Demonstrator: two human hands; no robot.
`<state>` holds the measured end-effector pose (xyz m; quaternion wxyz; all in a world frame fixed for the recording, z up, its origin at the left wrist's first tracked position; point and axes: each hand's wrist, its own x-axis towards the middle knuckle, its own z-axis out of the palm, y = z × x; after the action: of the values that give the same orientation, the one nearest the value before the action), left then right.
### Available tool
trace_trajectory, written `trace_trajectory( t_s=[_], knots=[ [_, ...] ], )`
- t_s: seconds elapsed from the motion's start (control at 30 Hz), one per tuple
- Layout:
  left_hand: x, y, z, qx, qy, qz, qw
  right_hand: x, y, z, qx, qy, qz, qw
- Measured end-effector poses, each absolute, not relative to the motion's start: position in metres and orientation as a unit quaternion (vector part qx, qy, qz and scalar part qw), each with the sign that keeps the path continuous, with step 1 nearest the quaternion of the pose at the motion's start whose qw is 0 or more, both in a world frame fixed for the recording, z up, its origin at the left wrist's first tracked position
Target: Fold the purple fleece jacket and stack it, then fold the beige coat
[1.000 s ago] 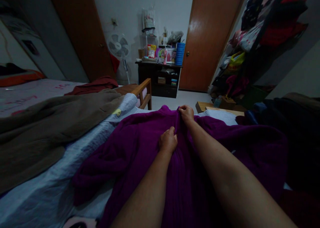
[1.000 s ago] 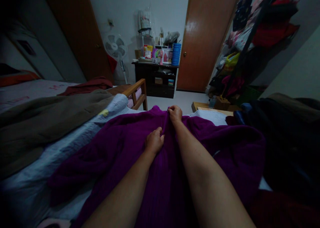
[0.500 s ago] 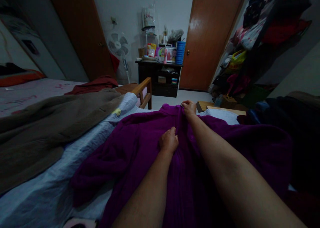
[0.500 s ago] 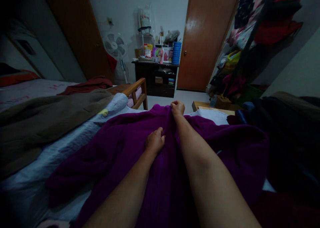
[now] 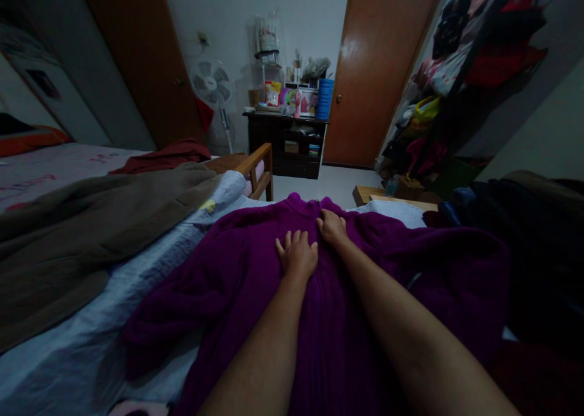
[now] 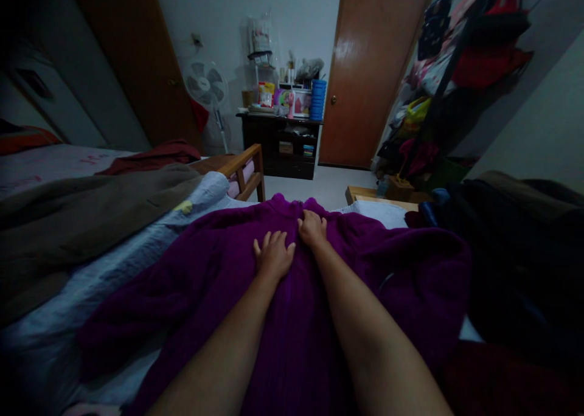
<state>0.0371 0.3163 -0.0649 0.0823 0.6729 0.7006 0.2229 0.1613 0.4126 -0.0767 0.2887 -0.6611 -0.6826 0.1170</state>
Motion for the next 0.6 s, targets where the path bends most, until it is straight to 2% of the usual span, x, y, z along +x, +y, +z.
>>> trace_trajectory(
  t_s=[0.1, 0.37, 0.53, 0.6],
  knots=[
    [0.036, 0.316, -0.067, 0.669, 0.715, 0.181, 0.097, 0.170, 0.411, -0.081, -0.667, -0.712, 0.096, 0.197],
    [0.037, 0.320, -0.063, 0.671, 0.720, 0.138, 0.111, 0.224, 0.428, -0.052, -0.699, -0.677, 0.017, 0.228],
    [0.020, 0.359, -0.032, 0.693, 0.707, 0.067, 0.127, 0.243, 0.421, -0.056, -0.753, -0.639, -0.055, 0.148],
    [0.001, 0.381, -0.019, 0.691, 0.713, 0.076, 0.090, 0.244, 0.418, -0.059, -0.765, -0.628, -0.061, 0.130]
  ],
)
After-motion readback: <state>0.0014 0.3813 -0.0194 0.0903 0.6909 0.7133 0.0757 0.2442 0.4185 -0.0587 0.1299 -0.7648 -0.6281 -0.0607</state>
